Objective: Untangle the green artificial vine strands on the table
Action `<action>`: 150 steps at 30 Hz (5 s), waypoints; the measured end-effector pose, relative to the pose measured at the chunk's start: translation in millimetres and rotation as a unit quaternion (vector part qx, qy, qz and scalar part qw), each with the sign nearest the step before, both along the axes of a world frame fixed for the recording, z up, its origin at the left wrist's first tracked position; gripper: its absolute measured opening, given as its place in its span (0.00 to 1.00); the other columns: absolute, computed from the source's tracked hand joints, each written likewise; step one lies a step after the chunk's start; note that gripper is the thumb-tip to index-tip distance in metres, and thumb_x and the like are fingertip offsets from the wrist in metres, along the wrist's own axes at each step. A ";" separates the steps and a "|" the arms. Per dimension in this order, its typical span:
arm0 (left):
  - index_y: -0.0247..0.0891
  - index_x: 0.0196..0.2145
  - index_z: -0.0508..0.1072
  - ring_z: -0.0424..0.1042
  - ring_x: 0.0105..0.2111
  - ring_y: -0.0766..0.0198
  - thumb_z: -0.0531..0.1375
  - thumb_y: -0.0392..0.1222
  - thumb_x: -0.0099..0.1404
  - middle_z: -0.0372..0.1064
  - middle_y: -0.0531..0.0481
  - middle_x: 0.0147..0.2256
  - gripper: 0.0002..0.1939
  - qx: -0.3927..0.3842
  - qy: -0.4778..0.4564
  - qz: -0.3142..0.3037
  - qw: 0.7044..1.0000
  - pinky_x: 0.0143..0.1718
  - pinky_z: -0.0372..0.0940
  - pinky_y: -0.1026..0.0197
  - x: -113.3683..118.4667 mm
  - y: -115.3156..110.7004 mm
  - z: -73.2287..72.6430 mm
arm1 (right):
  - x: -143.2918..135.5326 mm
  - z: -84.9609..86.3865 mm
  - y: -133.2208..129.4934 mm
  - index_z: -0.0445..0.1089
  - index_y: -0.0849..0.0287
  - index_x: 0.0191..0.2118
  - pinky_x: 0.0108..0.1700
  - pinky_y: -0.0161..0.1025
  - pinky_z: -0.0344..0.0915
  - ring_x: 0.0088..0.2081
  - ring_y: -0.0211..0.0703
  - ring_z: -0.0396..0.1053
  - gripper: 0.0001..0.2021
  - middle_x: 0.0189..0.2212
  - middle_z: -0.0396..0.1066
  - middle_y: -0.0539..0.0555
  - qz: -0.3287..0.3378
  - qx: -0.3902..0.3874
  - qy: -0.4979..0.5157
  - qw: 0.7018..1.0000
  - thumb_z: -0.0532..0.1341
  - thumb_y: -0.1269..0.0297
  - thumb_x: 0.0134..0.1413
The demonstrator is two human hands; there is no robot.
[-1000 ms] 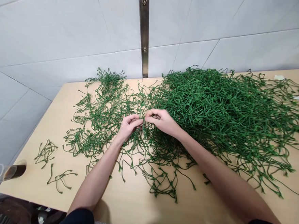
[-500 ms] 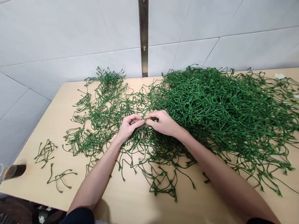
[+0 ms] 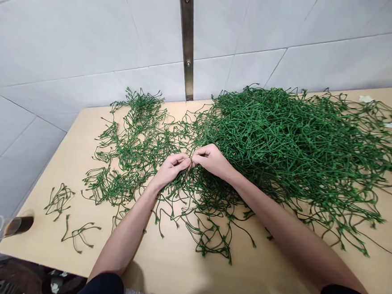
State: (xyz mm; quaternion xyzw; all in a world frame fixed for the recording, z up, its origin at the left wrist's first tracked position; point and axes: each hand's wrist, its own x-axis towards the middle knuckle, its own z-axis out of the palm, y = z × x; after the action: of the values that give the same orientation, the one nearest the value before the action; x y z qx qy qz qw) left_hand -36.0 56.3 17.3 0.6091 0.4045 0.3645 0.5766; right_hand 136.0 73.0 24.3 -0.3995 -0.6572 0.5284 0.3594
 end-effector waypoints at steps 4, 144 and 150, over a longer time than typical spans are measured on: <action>0.34 0.25 0.71 0.61 0.22 0.70 0.65 0.61 0.56 0.65 0.54 0.20 0.24 -0.011 -0.021 0.005 1.000 0.26 0.55 0.66 -2.5 2.1 -5.3 | 0.5 -1.7 2.0 0.67 0.60 0.16 0.31 0.36 0.57 0.25 0.37 0.61 0.09 0.19 0.67 0.51 0.014 0.017 0.028 0.999 0.55 0.69 0.41; 0.38 0.26 0.60 0.50 0.22 0.71 0.62 0.64 0.58 0.52 0.59 0.21 0.26 0.020 0.011 0.057 0.998 0.24 0.47 0.66 5.6 -5.6 -2.0 | 11.9 9.2 6.6 0.76 0.63 0.27 0.30 0.34 0.59 0.26 0.36 0.63 0.09 0.24 0.72 0.51 0.039 -0.015 -0.030 0.999 0.61 0.64 0.43; 0.37 0.24 0.62 0.54 0.23 0.70 0.58 0.63 0.63 0.58 0.56 0.22 0.25 0.050 0.050 0.053 0.996 0.25 0.49 0.65 5.7 -6.7 -1.8 | 10.5 11.7 3.8 0.75 0.64 0.26 0.26 0.33 0.57 0.24 0.34 0.61 0.08 0.21 0.70 0.50 0.038 -0.015 -0.045 0.998 0.59 0.67 0.43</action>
State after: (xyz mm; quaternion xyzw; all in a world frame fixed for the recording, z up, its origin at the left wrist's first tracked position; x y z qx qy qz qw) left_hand -30.3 49.5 15.6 0.6325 0.4459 0.3830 0.5044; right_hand 146.5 76.8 36.1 -0.4026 -0.6797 0.5330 0.3031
